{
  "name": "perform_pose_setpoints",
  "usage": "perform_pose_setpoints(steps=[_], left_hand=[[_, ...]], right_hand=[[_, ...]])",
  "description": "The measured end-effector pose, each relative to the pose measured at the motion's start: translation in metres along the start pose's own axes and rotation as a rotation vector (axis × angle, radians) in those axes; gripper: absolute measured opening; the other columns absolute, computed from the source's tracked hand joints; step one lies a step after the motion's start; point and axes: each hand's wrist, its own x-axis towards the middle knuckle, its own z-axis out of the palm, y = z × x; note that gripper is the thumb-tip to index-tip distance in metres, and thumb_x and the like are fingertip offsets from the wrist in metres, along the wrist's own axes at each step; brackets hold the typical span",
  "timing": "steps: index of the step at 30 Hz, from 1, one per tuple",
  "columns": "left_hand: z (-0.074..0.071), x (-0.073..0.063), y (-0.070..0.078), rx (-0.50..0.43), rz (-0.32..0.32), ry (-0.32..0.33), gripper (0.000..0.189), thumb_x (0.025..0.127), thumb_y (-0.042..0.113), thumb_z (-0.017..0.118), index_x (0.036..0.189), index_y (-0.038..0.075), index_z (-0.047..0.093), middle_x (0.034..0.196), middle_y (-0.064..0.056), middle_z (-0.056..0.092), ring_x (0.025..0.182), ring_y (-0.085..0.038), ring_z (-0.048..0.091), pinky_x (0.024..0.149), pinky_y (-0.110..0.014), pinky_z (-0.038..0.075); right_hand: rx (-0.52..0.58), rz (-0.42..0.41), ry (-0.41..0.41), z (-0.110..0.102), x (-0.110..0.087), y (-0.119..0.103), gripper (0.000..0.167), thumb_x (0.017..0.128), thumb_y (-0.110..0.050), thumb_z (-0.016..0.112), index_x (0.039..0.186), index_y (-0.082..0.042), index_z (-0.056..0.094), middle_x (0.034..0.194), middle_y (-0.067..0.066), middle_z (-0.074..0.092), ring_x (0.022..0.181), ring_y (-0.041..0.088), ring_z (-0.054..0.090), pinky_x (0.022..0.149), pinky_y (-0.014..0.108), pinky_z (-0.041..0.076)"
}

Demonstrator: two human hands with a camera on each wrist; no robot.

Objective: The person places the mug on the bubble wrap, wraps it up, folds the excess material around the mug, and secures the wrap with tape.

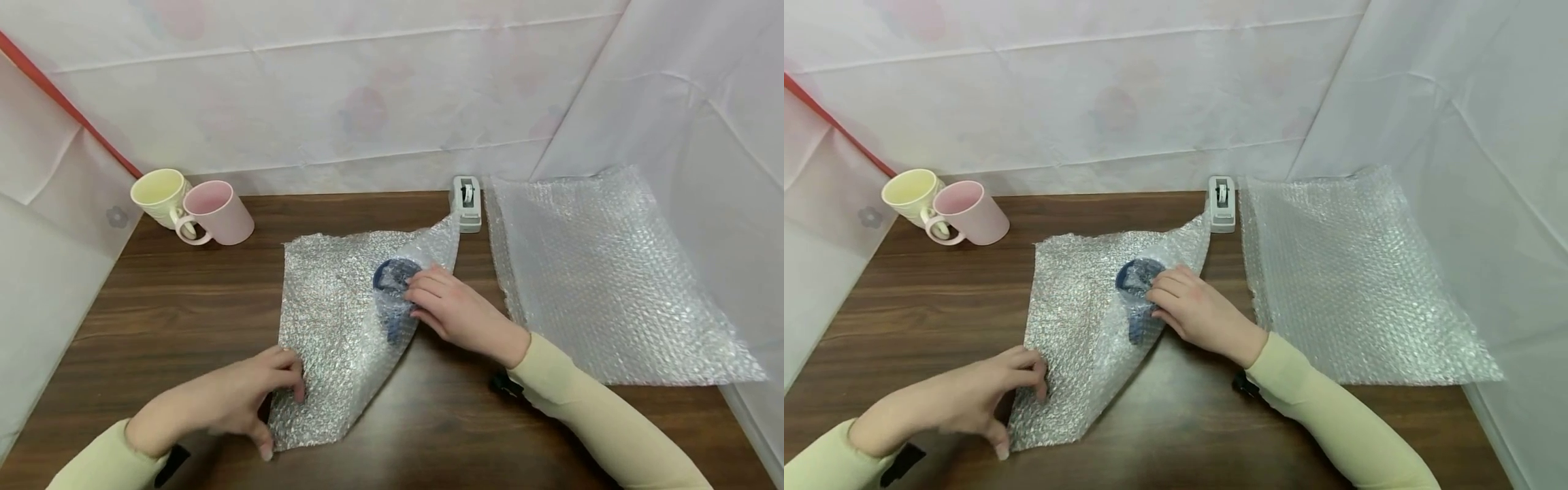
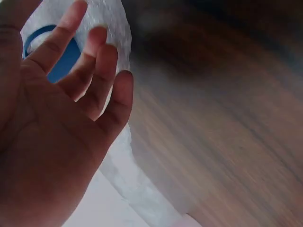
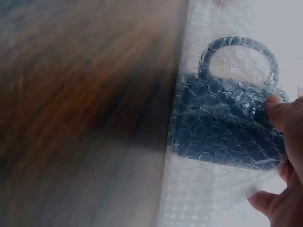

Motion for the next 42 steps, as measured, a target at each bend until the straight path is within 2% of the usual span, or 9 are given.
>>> perform_pose_setpoints(steps=[4, 10, 17, 24, 29, 32, 35, 38, 42], left_hand=[[0.009, -0.009, 0.005, 0.071, 0.011, 0.005, 0.072, 0.048, 0.048, 0.093, 0.110, 0.033, 0.058, 0.114, 0.014, 0.039, 0.101, -0.007, 0.037, 0.080, -0.028, 0.050], [0.019, -0.012, 0.008, 0.193, 0.078, 0.124, 0.065, 0.052, 0.029, 0.096, 0.103, 0.028, 0.057, 0.114, 0.011, 0.043, 0.100, -0.009, 0.041, 0.076, -0.028, 0.048], [0.026, -0.020, 0.007, 0.233, 0.088, 0.152, 0.061, 0.055, 0.046, 0.092, 0.102, 0.029, 0.057, 0.123, 0.006, 0.045, 0.106, -0.013, 0.045, 0.077, -0.033, 0.051], [0.028, -0.024, 0.012, 0.345, 0.118, 0.209, 0.034, 0.069, 0.042, 0.088, 0.084, 0.033, 0.059, 0.125, 0.002, 0.051, 0.110, -0.019, 0.049, 0.075, -0.037, 0.053], [0.031, -0.028, 0.013, 0.363, 0.133, 0.224, 0.035, 0.064, 0.045, 0.087, 0.084, 0.033, 0.062, 0.126, -0.001, 0.051, 0.112, -0.024, 0.050, 0.074, -0.039, 0.054], [0.030, -0.028, 0.010, 0.348, 0.168, 0.276, 0.024, 0.074, 0.036, 0.084, 0.086, 0.032, 0.064, 0.124, 0.001, 0.054, 0.112, -0.021, 0.052, 0.077, -0.033, 0.053], [0.024, -0.027, 0.009, 0.293, 0.193, 0.360, 0.012, 0.087, 0.028, 0.076, 0.092, 0.029, 0.065, 0.117, 0.005, 0.059, 0.105, -0.014, 0.056, 0.082, -0.025, 0.050], [0.008, -0.026, 0.012, 0.255, 0.142, 0.451, 0.004, 0.099, 0.031, 0.062, 0.098, 0.027, 0.063, 0.105, 0.014, 0.062, 0.092, -0.003, 0.059, 0.079, -0.017, 0.048], [-0.021, -0.022, 0.022, 0.297, 0.069, 0.565, 0.025, 0.106, 0.040, 0.044, 0.095, 0.024, 0.061, 0.094, 0.021, 0.062, 0.081, 0.005, 0.060, 0.068, -0.015, 0.050]], right_hand=[[-0.013, 0.017, 0.026, 0.002, -0.003, -0.002, 0.025, 0.096, -0.015, 0.067, 0.118, -0.003, 0.066, 0.130, 0.013, 0.060, 0.132, 0.029, 0.048, 0.114, 0.050, 0.030], [-0.027, 0.060, 0.062, 0.005, -0.006, -0.004, 0.027, 0.095, -0.014, 0.069, 0.121, -0.007, 0.066, 0.143, 0.015, 0.053, 0.141, 0.041, 0.033, 0.116, 0.048, 0.026], [0.037, 0.143, 0.050, 0.007, -0.009, -0.007, 0.029, 0.094, -0.013, 0.070, 0.122, -0.009, 0.066, 0.146, 0.013, 0.050, 0.144, 0.040, 0.029, 0.117, 0.044, 0.026], [0.057, 0.162, 0.040, 0.007, -0.008, -0.008, 0.029, 0.095, -0.014, 0.069, 0.123, -0.009, 0.065, 0.146, 0.012, 0.050, 0.144, 0.038, 0.031, 0.117, 0.043, 0.025], [0.062, 0.166, 0.037, 0.006, -0.008, -0.008, 0.030, 0.095, -0.014, 0.068, 0.124, -0.009, 0.065, 0.146, 0.012, 0.049, 0.144, 0.038, 0.030, 0.117, 0.043, 0.026], [0.064, 0.161, 0.038, 0.006, -0.008, -0.008, 0.030, 0.095, -0.015, 0.068, 0.125, -0.009, 0.065, 0.146, 0.012, 0.049, 0.144, 0.038, 0.031, 0.116, 0.044, 0.026], [0.065, 0.157, 0.033, 0.006, -0.007, -0.007, 0.030, 0.096, -0.015, 0.068, 0.125, -0.010, 0.065, 0.146, 0.011, 0.050, 0.144, 0.037, 0.031, 0.117, 0.044, 0.026], [0.055, 0.161, 0.025, 0.005, -0.007, -0.007, 0.029, 0.096, -0.016, 0.068, 0.124, -0.010, 0.066, 0.145, 0.010, 0.051, 0.144, 0.036, 0.031, 0.116, 0.043, 0.028], [0.039, 0.166, 0.016, 0.004, -0.006, -0.008, 0.026, 0.096, -0.016, 0.067, 0.122, -0.011, 0.066, 0.144, 0.009, 0.051, 0.144, 0.036, 0.031, 0.114, 0.043, 0.032]])
